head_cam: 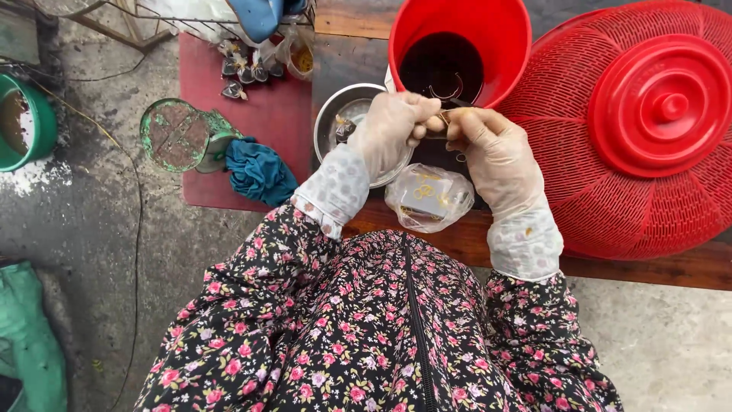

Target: The person is preparing small plastic bags of food, possibly portions of a meal, by putting ingredients into the bags and securing them.

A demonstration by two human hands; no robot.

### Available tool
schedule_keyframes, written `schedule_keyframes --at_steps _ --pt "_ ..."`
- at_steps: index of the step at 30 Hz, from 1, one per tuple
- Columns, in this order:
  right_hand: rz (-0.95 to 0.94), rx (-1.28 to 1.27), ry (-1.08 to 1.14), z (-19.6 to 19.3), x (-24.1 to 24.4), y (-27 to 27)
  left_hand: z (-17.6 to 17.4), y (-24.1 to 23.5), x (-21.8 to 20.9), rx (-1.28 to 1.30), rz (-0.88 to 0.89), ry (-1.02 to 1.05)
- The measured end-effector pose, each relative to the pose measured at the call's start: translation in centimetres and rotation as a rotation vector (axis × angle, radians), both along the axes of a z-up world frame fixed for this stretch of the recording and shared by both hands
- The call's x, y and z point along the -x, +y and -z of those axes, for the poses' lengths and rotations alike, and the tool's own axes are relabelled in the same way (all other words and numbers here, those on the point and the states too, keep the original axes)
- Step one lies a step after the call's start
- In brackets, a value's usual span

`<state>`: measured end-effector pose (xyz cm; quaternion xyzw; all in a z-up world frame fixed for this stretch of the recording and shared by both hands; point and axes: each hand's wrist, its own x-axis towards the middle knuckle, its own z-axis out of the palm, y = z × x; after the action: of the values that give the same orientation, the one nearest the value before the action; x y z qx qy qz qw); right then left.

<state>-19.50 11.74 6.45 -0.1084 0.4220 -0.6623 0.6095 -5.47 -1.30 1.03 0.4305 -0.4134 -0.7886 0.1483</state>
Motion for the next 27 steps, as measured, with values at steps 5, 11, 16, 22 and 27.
schedule_keyframes --at_steps 5,11,16,22,27 --pt "-0.114 -0.067 1.082 -1.8 -2.6 -0.4 3.3 0.7 0.3 -0.429 -0.113 0.113" --pt "0.056 0.352 1.921 -0.6 -2.9 0.1 1.7 0.7 -0.5 -0.722 -0.177 0.316" --pt "0.185 0.336 1.766 1.0 -3.3 0.7 2.4 1.0 -0.3 -0.859 -0.23 0.335" --pt "0.301 0.411 1.889 1.1 -3.9 -0.6 4.1 1.3 -0.5 -0.947 -0.243 0.381" --pt "0.437 0.307 1.967 1.5 -5.0 -1.6 4.6 0.8 -0.8 -0.953 -0.28 0.338"
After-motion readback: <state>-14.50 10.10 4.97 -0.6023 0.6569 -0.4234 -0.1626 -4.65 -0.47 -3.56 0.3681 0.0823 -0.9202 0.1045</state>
